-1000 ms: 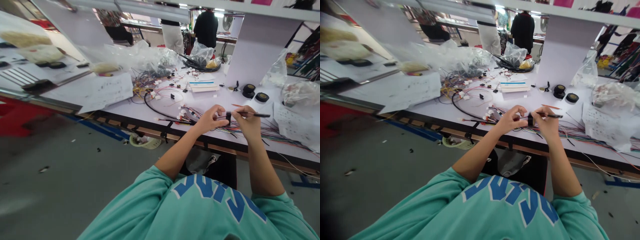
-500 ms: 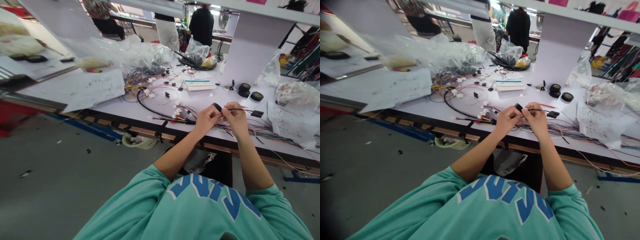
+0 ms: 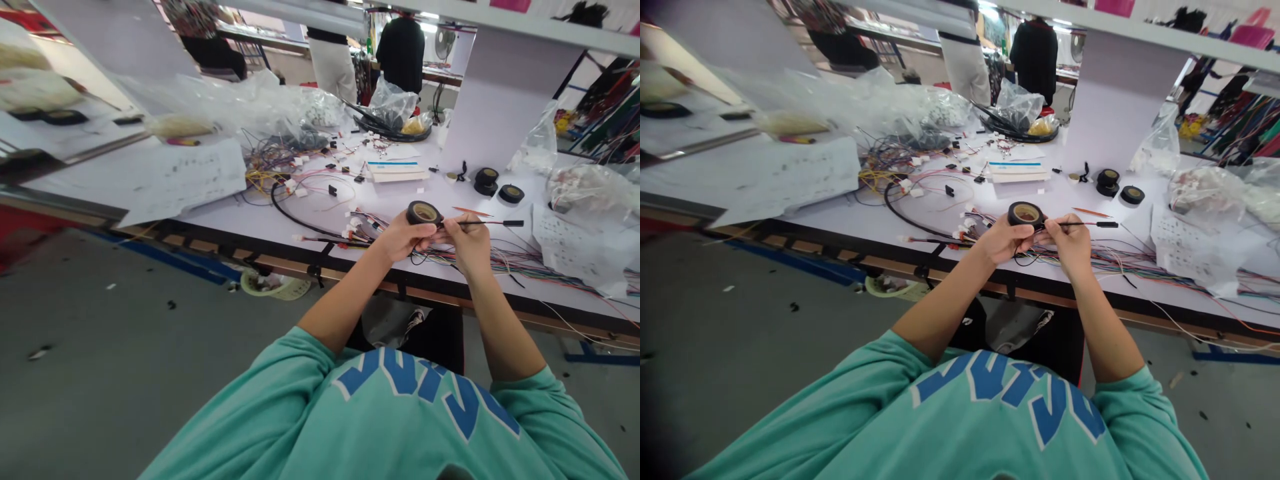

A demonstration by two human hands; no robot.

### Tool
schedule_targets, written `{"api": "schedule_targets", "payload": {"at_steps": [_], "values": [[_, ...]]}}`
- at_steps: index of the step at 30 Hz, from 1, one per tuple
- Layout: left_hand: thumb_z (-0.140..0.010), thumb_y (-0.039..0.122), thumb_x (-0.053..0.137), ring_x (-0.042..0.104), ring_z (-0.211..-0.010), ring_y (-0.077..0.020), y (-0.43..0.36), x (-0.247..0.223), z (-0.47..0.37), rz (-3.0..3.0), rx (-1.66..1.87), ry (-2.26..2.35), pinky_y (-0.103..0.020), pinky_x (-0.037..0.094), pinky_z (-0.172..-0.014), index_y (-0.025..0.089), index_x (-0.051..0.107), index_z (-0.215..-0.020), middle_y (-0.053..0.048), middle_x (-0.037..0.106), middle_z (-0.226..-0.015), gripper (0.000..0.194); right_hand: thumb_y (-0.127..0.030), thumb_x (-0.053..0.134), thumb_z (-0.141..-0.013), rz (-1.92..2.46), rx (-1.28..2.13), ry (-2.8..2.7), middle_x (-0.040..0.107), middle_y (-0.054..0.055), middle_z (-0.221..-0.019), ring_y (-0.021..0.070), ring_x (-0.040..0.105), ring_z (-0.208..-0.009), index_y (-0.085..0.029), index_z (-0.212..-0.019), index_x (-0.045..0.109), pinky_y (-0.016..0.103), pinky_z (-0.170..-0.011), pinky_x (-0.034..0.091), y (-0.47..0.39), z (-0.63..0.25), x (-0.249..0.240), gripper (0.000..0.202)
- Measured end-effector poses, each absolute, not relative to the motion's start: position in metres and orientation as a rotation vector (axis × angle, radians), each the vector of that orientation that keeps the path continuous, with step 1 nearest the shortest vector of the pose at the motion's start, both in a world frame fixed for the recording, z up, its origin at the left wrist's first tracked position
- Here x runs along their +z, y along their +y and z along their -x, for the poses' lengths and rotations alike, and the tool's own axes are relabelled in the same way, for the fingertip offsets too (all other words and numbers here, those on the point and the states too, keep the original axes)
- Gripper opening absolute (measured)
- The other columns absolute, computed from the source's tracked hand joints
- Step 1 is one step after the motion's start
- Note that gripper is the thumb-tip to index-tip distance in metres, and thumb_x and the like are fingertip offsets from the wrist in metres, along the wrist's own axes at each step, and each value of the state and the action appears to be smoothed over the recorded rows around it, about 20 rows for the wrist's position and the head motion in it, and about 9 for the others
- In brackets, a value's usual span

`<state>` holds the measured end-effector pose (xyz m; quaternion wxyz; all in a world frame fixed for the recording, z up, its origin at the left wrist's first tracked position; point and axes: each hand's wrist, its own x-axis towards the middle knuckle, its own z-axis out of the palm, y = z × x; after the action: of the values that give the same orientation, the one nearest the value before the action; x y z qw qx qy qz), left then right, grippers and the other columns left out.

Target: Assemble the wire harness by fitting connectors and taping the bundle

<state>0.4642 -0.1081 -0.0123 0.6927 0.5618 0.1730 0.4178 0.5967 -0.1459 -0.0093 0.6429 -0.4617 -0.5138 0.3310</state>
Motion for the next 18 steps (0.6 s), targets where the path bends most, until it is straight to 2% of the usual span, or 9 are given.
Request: {"api": "schedule_targets", "payload": {"at_steps": [3,5,6,8,10,12,15,18], "values": [[-0.048,0.039,0.08,0.05,-0.061,-0.008,-0.116,-0.018,-0.46,-1.531,1.194,0.403,-0.023,0.041,-0.054,0.019,0.048,-0.09,0.001,0.053,-0.078,0.056,-0.046,0.068,-0.06,1.122,0.748,-1.095,0.056,-0.006,-0.048,0.0121,0.053,-0.04,-0.022,-0.064,0.046,0.029,-0.046,0.048,-0.142,-0.603,-0.008,0.033],[-0.042,0.034,0.084,0.052,-0.07,-0.0103,-0.12,-0.017,-0.454,-1.769,1.152,0.351,-0.023,0.043,-0.061,0.02,0.048,-0.094,0.0,0.053,-0.087,0.064,-0.043,0.067,-0.061,1.214,0.659,-1.176,0.057,-0.004,-0.051,0.0115,0.053,-0.044,-0.02,-0.062,0.048,0.028,-0.05,0.047,-0.144,-0.609,-0.003,0.029],[-0.043,0.034,0.083,0.05,-0.068,-0.0096,-0.12,-0.016,-0.451,-1.844,1.072,0.329,-0.023,0.042,-0.059,0.02,0.047,-0.094,0.001,0.052,-0.086,0.064,-0.041,0.067,-0.062,1.257,0.586,-1.247,0.057,-0.004,-0.052,0.0114,0.054,-0.047,-0.02,-0.061,0.05,0.027,-0.052,0.047,-0.146,-0.611,0.001,0.027],[-0.055,0.036,0.077,0.043,-0.056,-0.0059,-0.12,-0.014,-0.452,-1.875,1.002,0.376,-0.021,0.038,-0.052,0.021,0.047,-0.094,0.004,0.049,-0.079,0.052,-0.037,0.066,-0.064,1.3,0.423,-1.4,0.056,-0.004,-0.054,0.012,0.055,-0.055,-0.019,-0.059,0.052,0.027,-0.057,0.046,-0.15,-0.612,0.009,0.024],[-0.068,0.031,0.066,0.037,-0.05,-0.0045,-0.117,-0.013,-0.459,-1.837,1.141,0.548,-0.02,0.034,-0.05,0.021,0.046,-0.088,0.006,0.045,-0.071,0.03,-0.037,0.065,-0.067,1.293,0.294,-1.504,0.054,-0.003,-0.056,0.0128,0.055,-0.06,-0.02,-0.059,0.052,0.027,-0.059,0.045,-0.154,-0.609,0.016,0.023],[-0.072,0.024,0.059,0.036,-0.051,-0.0052,-0.115,-0.013,-0.469,-1.808,1.358,0.729,-0.02,0.033,-0.052,0.02,0.045,-0.075,0.007,0.042,-0.064,0.015,-0.039,0.063,-0.07,1.28,0.241,-1.543,0.051,-0.004,-0.056,0.0123,0.053,-0.059,-0.02,-0.061,0.05,0.026,-0.057,0.043,-0.155,-0.605,0.02,0.024],[-0.074,0.021,0.056,0.039,-0.053,-0.0067,-0.113,-0.014,-0.48,-1.791,1.538,0.85,-0.021,0.033,-0.054,0.018,0.04,-0.06,0.006,0.041,-0.056,0.021,-0.042,0.062,-0.072,1.261,0.355,-1.559,0.049,-0.006,-0.053,0.0096,0.05,-0.051,-0.021,-0.068,0.048,0.023,-0.051,0.04,-0.149,-0.598,0.02,0.026],[-0.075,0.023,0.056,0.044,-0.054,-0.0076,-0.115,-0.018,-0.483,-1.73,1.563,0.848,-0.021,0.036,-0.055,0.018,0.042,-0.058,0.005,0.045,-0.056,0.023,-0.046,0.061,-0.072,1.226,0.525,-1.568,0.05,-0.008,-0.05,0.0096,0.052,-0.047,-0.021,-0.072,0.047,0.023,-0.048,0.042,-0.14,-0.596,0.014,0.029]]}}
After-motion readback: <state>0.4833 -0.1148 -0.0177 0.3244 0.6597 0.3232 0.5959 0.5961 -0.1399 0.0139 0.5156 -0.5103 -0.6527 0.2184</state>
